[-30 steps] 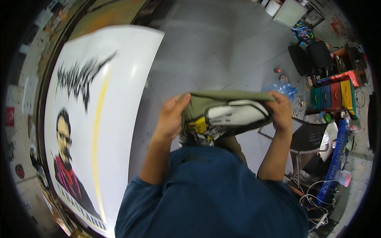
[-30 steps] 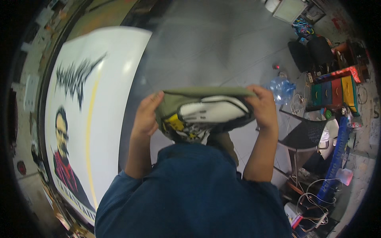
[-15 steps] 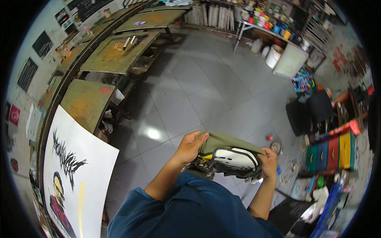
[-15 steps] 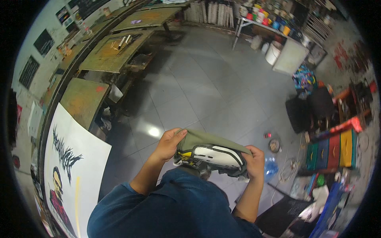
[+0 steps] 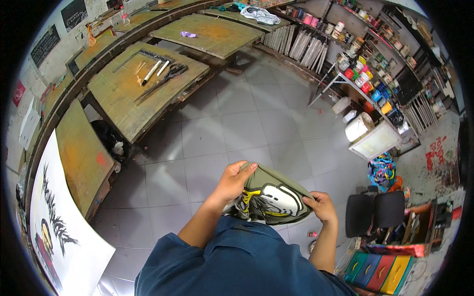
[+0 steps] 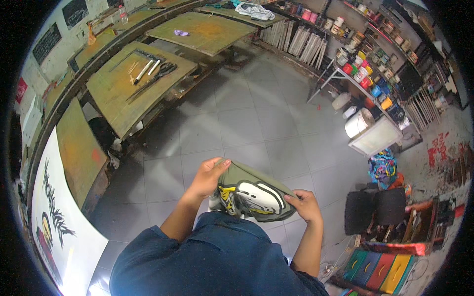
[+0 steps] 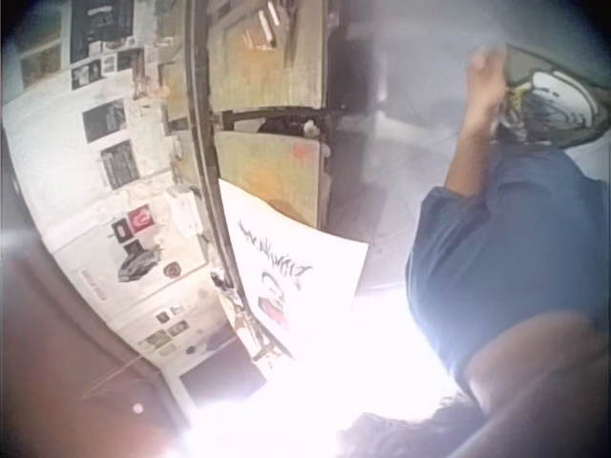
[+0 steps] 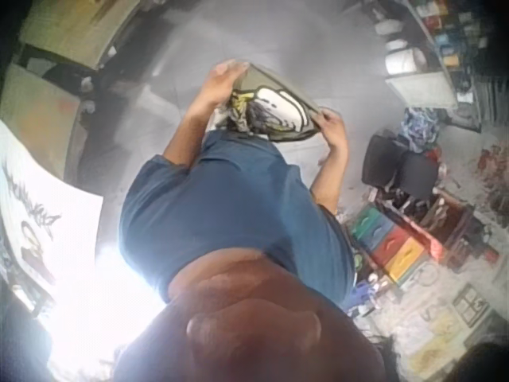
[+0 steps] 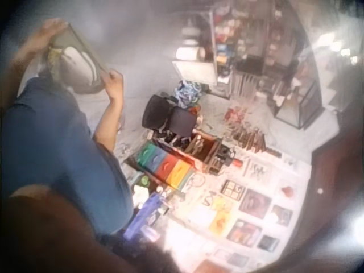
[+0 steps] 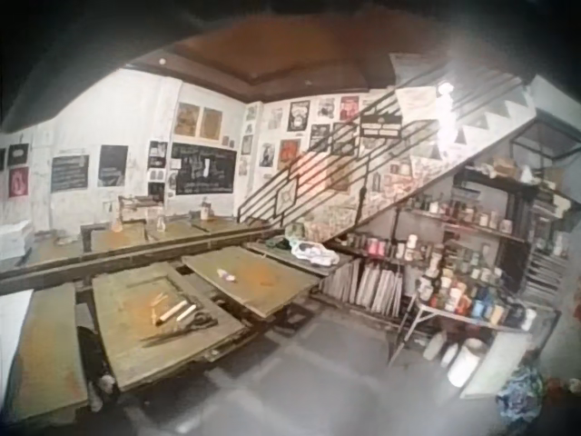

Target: The person uses a heat gun on a skull graphic printed on a green t-shirt, then smooths the fabric and uses a white marker to add details to the graphic. The person handles the t-shirt and marker throughout the clip.

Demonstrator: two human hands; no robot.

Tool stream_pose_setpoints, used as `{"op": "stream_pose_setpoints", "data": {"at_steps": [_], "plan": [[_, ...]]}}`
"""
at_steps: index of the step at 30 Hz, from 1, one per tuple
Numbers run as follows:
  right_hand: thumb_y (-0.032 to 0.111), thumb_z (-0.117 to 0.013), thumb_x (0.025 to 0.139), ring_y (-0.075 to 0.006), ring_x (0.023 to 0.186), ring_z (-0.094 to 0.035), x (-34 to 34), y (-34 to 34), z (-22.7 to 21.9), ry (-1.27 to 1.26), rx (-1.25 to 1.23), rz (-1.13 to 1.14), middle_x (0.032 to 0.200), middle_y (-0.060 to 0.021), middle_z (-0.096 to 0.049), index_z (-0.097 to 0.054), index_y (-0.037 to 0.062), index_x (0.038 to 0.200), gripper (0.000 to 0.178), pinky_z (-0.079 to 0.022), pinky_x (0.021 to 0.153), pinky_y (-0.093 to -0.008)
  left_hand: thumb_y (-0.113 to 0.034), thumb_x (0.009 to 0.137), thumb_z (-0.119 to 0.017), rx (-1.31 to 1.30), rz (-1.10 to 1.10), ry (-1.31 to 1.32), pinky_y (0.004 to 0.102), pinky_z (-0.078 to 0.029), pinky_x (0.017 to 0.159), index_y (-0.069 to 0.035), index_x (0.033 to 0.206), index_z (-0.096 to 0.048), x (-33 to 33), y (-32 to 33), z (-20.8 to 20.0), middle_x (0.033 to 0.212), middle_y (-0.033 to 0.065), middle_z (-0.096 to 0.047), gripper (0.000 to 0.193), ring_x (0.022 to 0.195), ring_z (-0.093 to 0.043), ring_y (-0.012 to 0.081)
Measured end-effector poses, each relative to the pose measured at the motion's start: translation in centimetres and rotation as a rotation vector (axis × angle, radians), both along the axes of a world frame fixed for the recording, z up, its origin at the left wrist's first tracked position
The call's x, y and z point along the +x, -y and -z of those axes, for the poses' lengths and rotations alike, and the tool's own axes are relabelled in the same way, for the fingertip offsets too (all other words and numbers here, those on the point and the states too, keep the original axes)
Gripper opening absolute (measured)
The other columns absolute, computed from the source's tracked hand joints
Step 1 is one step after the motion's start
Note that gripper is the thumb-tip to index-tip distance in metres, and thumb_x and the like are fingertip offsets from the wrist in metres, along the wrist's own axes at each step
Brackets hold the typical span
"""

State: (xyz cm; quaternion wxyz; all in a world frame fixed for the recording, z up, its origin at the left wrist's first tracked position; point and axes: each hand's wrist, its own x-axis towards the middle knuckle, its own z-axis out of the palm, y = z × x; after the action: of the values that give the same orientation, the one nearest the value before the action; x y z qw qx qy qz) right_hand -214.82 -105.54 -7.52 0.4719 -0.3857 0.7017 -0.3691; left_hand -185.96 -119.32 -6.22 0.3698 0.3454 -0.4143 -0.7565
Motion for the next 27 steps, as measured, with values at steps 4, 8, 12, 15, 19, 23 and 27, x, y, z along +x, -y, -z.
{"op": "stream_pose_setpoints", "data": {"at_steps": [4,8,12,15,19,23,27], "plan": [[0.007,-0.071,0.086,-0.0101,0.072,-0.059,-4.4,9.7,0.4,0.046,-0.125,0.021,0.080,-0.0018,-0.068,-0.071,-0.0023,0.097,0.014,-0.048,0.068,-0.0257,-0.023,0.100,-0.058,-0.048,-0.041,0.027,0.0234,-0.048,0.068,-0.001,0.095,-0.065,-3.2,8.4,-1.2,0.085,0.0018,-0.067,0.024,0.074,-0.059,0.0068],[0.004,-0.065,0.089,-0.0100,0.081,-0.060,-7.8,18.5,4.0,0.127,-0.258,0.200,0.088,-0.0030,-0.069,-0.070,-0.0021,0.101,0.014,-0.047,0.077,-0.0252,-0.023,0.099,-0.058,-0.087,-0.033,0.112,0.0229,-0.047,0.067,-0.001,0.094,-0.065,-6.7,15.5,-0.4,0.083,0.0008,-0.066,0.023,0.073,-0.058,0.0060],[0.001,-0.065,0.089,-0.0101,0.085,-0.060,-12.1,29.5,6.5,0.156,-0.286,0.205,0.093,-0.0041,-0.069,-0.069,-0.0020,0.105,0.017,-0.047,0.079,-0.0246,-0.025,0.100,-0.058,-0.093,-0.165,0.065,0.0226,-0.041,0.056,-0.002,0.087,-0.062,-10.8,23.3,0.5,0.072,-0.0037,-0.058,0.027,0.064,-0.048,0.0029],[0.002,-0.066,0.089,-0.0104,0.085,-0.060,-14.8,38.7,6.6,0.190,-0.318,0.139,0.094,-0.0043,-0.069,-0.069,-0.0023,0.104,0.016,-0.047,0.080,-0.0247,-0.025,0.100,-0.058,-0.113,-0.263,0.068,0.0224,-0.042,0.058,-0.001,0.088,-0.062,-12.8,29.6,1.3,0.074,-0.0038,-0.059,0.027,0.066,-0.049,0.0029],[0.005,-0.068,0.089,-0.0120,0.088,-0.062,-18.2,52.0,5.1,0.143,-0.327,0.089,0.099,-0.0059,-0.069,-0.068,-0.0032,0.106,0.019,-0.048,0.082,-0.0254,-0.025,0.100,-0.059,-0.083,-0.346,0.067,0.0215,-0.045,0.065,-0.001,0.094,-0.065,-15.5,36.9,-0.3,0.082,-0.0026,-0.063,0.025,0.072,-0.052,0.0035],[0.004,-0.068,0.088,-0.0137,0.091,-0.062,-17.8,63.9,2.2,0.192,-0.486,0.013,0.100,-0.0076,-0.069,-0.068,-0.0038,0.108,0.022,-0.049,0.082,-0.0264,-0.024,0.099,-0.060,-0.120,-0.412,-0.004,0.0215,-0.046,0.069,0.000,0.099,-0.066,-15.4,42.2,-3.7,0.084,-0.0022,-0.063,0.025,0.076,-0.054,0.0044],[0.001,-0.066,0.084,-0.0149,0.093,-0.062,-15.6,74.1,-2.8,0.103,-0.656,-0.175,0.100,-0.0082,-0.069,-0.068,-0.0038,0.108,0.024,-0.049,0.083,-0.0270,-0.020,0.098,-0.062,-0.099,-0.609,-0.148,0.0232,-0.047,0.073,0.000,0.103,-0.065,-14.0,45.9,-4.7,0.090,0.0006,-0.065,0.021,0.082,-0.058,0.0073]]}}
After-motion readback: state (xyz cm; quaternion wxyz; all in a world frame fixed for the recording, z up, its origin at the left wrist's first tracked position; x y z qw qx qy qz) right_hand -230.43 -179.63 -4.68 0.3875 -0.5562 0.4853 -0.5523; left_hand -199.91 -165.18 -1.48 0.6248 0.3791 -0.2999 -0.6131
